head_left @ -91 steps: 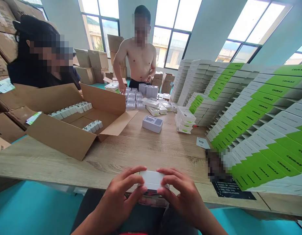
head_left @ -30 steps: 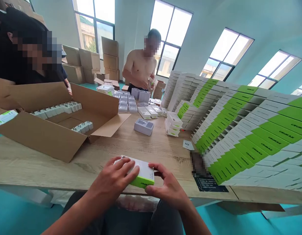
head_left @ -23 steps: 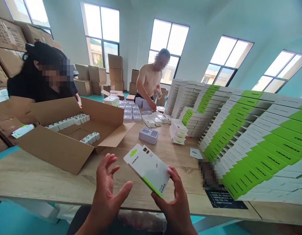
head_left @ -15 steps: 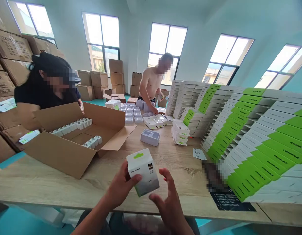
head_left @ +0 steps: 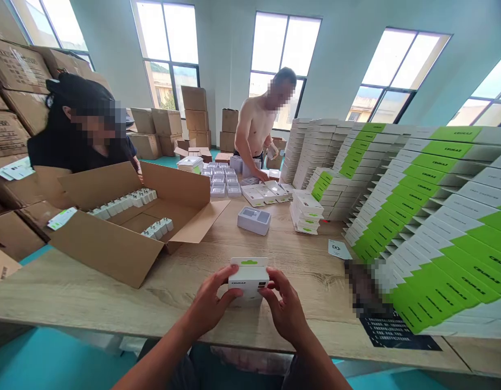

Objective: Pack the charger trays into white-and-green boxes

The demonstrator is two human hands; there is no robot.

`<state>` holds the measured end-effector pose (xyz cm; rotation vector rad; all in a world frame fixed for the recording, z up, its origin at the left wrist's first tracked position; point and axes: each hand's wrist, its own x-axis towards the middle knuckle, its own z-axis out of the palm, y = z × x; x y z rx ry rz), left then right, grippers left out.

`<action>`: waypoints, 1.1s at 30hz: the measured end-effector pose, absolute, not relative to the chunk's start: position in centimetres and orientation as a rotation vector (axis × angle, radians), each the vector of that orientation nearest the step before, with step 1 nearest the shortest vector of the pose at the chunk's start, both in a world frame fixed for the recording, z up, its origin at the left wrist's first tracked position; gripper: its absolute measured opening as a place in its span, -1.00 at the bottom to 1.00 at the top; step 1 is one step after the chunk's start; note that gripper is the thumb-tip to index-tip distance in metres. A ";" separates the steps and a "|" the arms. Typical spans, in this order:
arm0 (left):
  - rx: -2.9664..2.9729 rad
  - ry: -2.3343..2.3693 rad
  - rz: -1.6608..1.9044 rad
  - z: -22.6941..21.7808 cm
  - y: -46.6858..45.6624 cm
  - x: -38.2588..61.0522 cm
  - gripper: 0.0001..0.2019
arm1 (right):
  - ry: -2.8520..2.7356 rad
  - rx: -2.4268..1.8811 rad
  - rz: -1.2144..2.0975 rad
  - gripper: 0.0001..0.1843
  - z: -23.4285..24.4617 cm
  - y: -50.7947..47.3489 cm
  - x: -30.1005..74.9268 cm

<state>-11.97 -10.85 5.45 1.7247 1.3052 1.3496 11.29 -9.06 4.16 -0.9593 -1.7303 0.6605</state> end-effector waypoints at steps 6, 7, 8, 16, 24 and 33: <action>1.659 1.210 1.403 6.0 -11.7 -11.5 -0.47 | -1.675 -1.011 0.733 -0.60 4.9 -9.4 11.0; 1.579 1.152 1.428 6.4 -11.7 -11.4 -0.43 | -1.658 -0.996 0.723 -0.57 5.0 -9.5 10.8; 1.457 1.082 1.457 6.7 -11.8 -11.2 -0.41 | -1.645 -0.976 0.715 -0.54 5.0 -9.6 10.7; 0.973 0.849 1.463 7.7 -10.7 -9.2 -0.48 | -1.646 -0.976 0.560 -0.52 4.2 -10.1 10.6; 0.921 0.872 1.298 7.2 -11.7 -8.6 -0.32 | -1.457 -1.152 0.882 -0.45 3.7 -11.5 8.6; 0.727 0.907 1.258 9.3 -8.2 -5.7 -0.28 | -1.146 -1.105 1.197 -0.39 6.6 -8.8 8.9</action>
